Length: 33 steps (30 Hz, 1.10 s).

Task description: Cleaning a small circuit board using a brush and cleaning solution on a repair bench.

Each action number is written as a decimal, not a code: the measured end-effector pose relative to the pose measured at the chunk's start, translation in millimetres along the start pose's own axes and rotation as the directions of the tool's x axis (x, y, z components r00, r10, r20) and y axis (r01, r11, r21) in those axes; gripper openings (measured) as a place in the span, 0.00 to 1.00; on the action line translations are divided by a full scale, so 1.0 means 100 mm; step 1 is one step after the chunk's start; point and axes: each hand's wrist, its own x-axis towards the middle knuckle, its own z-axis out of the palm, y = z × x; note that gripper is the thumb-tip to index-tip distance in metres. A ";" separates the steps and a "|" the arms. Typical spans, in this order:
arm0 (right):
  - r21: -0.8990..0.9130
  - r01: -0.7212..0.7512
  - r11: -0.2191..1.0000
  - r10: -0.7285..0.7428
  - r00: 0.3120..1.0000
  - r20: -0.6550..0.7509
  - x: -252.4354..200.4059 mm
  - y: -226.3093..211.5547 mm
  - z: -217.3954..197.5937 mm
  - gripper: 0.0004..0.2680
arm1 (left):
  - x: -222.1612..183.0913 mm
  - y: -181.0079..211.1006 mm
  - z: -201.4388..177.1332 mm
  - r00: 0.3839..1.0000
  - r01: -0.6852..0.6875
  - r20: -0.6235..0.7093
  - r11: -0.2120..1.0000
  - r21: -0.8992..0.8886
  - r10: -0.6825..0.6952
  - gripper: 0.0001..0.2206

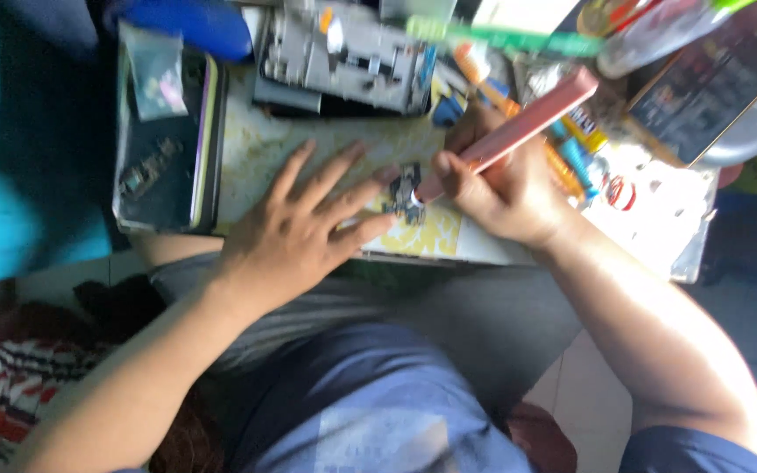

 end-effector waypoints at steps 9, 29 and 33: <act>0.057 0.009 0.998 -0.012 0.998 0.054 0.04 -0.03 -0.01 0.15 | 0.01 -0.01 -0.03 0.999 -0.011 -0.032 1.000 0.027 0.012 0.31; 0.034 -0.044 0.998 0.041 0.996 0.082 0.04 -0.01 -0.02 0.14 | 0.02 -0.01 -0.08 0.993 -0.027 -0.112 0.999 0.022 0.029 0.20; 0.041 -0.013 0.999 0.010 0.996 0.093 0.04 0.03 -0.02 0.15 | 0.02 0.00 -0.09 0.993 -0.030 -0.109 0.999 0.032 0.033 0.19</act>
